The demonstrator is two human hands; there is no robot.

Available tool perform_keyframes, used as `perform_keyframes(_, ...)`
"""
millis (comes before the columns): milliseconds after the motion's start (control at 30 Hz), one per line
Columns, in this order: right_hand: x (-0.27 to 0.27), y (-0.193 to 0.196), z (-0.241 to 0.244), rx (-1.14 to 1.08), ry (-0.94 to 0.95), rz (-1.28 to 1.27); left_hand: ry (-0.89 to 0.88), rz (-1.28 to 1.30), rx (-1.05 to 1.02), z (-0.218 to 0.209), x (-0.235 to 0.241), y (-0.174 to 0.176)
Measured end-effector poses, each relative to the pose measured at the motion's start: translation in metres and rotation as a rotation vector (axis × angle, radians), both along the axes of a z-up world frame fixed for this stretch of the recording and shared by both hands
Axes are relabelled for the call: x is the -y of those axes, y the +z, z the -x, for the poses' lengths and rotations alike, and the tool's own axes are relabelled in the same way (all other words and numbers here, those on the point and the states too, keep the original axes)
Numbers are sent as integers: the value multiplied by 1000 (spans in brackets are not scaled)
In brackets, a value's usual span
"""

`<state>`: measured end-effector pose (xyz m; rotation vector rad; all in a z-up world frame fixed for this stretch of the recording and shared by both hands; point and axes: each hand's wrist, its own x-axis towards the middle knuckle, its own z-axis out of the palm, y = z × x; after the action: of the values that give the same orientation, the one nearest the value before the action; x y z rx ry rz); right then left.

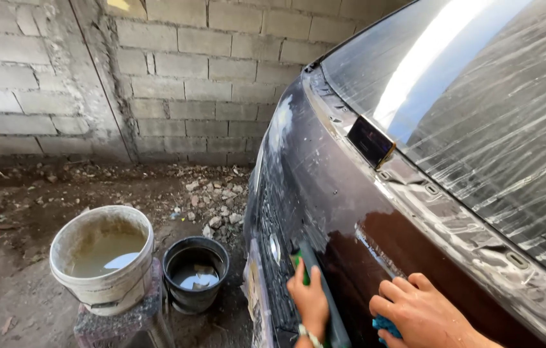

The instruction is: The recorder is wet-sanding the hood of a vehicle to prepare it for painting or detailing.

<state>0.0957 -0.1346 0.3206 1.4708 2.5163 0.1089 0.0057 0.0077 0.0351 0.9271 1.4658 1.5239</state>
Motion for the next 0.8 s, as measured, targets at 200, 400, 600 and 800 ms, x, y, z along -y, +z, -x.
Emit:
perform_keyframes(200,4,16,16,28,-63,77,-13,-20,5,-20,47,-35)
perform_keyframes(400,5,18,20,-20,-4,14,-23,-47,0,9,18,33)
perform_keyframes(600,4,16,18,21,-46,53,19,-259,21,-29,84,-17)
perform_keyframes(800,14,25,30,7,-28,-6,-19,-248,52,9,31,70)
